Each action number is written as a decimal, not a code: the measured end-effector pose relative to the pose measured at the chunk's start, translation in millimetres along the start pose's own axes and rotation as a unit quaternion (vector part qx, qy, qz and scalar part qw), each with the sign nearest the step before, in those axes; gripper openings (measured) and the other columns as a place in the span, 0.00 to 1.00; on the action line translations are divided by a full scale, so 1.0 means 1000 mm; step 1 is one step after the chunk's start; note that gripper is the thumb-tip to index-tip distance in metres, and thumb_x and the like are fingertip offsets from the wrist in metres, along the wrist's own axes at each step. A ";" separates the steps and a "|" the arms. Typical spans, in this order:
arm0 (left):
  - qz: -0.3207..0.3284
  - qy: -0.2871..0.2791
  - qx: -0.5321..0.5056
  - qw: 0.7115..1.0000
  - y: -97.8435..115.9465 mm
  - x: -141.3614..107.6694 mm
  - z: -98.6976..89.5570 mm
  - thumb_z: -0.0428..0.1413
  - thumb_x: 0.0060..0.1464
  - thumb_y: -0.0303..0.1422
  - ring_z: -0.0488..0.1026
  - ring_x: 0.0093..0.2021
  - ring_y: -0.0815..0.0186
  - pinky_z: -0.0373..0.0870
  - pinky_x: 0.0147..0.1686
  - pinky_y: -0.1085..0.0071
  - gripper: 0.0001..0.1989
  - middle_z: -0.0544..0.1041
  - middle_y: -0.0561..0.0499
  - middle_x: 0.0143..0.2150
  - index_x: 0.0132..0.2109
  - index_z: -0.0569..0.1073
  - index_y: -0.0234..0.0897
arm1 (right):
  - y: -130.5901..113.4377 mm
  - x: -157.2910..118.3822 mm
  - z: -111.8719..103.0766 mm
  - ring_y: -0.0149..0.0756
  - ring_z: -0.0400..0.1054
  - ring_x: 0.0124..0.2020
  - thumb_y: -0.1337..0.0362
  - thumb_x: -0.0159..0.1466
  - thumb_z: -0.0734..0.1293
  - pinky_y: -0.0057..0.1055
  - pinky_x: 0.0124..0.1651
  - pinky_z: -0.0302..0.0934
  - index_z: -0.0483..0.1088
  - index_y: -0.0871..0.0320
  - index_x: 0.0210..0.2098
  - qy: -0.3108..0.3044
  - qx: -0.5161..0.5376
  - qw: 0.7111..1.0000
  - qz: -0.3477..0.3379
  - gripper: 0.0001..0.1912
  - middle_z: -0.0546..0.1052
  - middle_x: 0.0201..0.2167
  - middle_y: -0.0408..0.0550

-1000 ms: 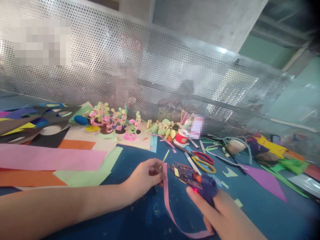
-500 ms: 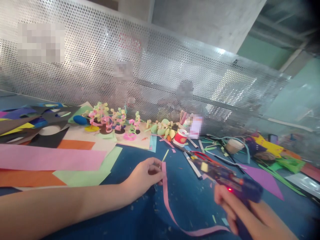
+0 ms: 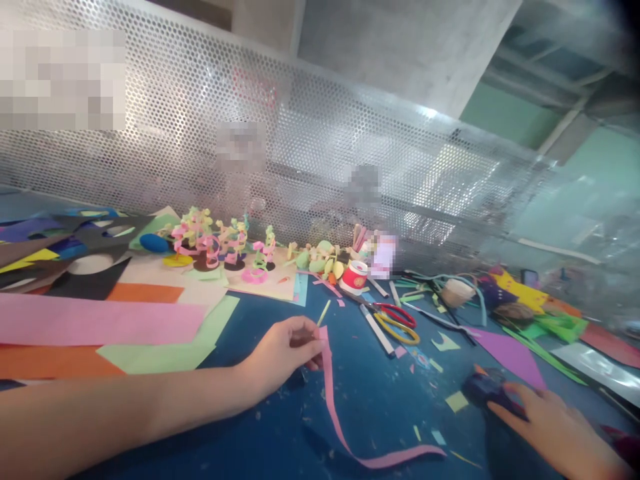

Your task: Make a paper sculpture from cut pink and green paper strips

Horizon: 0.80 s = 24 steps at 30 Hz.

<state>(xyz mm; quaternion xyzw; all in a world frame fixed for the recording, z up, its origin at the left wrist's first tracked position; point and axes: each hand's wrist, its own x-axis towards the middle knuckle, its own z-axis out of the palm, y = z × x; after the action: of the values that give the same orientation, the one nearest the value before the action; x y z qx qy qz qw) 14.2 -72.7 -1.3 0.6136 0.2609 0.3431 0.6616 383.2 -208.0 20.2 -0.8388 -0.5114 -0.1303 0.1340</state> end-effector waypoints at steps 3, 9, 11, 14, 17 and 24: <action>0.004 0.005 -0.005 1.000 0.005 -0.002 0.002 0.56 0.51 0.37 0.72 0.34 0.67 0.69 0.34 0.70 0.10 0.75 0.50 0.33 0.35 0.67 0.35 | -0.071 -0.009 -0.024 0.52 0.70 0.43 0.51 0.54 0.62 0.47 0.47 0.62 0.71 0.55 0.39 -0.072 0.156 0.984 -0.048 0.19 0.75 0.43 0.57; 0.003 0.015 -0.037 0.999 0.014 -0.009 0.010 0.58 0.49 0.39 0.69 0.33 0.69 0.68 0.34 0.72 0.12 0.71 0.53 0.33 0.35 0.70 0.35 | -0.208 -0.032 -0.038 0.36 0.69 0.47 0.56 0.61 0.62 0.34 0.50 0.63 0.67 0.55 0.46 -0.215 0.455 0.849 -0.164 0.16 0.73 0.47 0.50; 0.000 0.022 -0.035 0.999 0.017 -0.012 0.011 0.58 0.49 0.39 0.68 0.32 0.70 0.67 0.33 0.73 0.12 0.70 0.53 0.33 0.35 0.70 0.35 | -0.224 -0.032 -0.032 0.35 0.70 0.43 0.59 0.61 0.62 0.31 0.47 0.65 0.69 0.56 0.42 -0.226 0.498 0.820 -0.171 0.12 0.75 0.42 0.48; -0.002 0.035 0.012 0.999 0.022 -0.014 0.006 0.57 0.49 0.40 0.68 0.30 0.70 0.66 0.32 0.73 0.12 0.70 0.53 0.32 0.35 0.70 0.35 | -0.233 -0.026 -0.027 0.34 0.72 0.39 0.60 0.61 0.63 0.28 0.43 0.65 0.71 0.57 0.35 -0.229 0.516 0.808 -0.166 0.08 0.77 0.36 0.45; 0.021 0.016 0.094 0.995 0.024 -0.010 -0.007 0.58 0.48 0.39 0.69 0.32 0.68 0.67 0.35 0.71 0.12 0.72 0.52 0.32 0.35 0.70 0.35 | -0.233 -0.016 -0.027 0.33 0.72 0.37 0.61 0.60 0.63 0.28 0.42 0.65 0.70 0.58 0.34 -0.219 0.514 0.815 -0.152 0.08 0.77 0.33 0.45; 0.098 0.041 0.232 0.967 0.017 0.033 -0.034 0.56 0.48 0.37 0.72 0.39 0.64 0.66 0.44 0.67 0.11 0.75 0.49 0.37 0.39 0.73 0.36 | -0.213 0.018 -0.016 0.38 0.73 0.34 0.59 0.58 0.65 0.35 0.42 0.65 0.69 0.60 0.32 -0.128 0.429 0.884 -0.133 0.09 0.78 0.31 0.50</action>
<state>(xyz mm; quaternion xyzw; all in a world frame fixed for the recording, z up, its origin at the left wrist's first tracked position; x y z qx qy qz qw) 6.7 -25.0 14.6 0.7584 0.2987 0.3609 0.4531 199.7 -104.9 61.4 -0.6326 -0.6368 0.1938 0.3959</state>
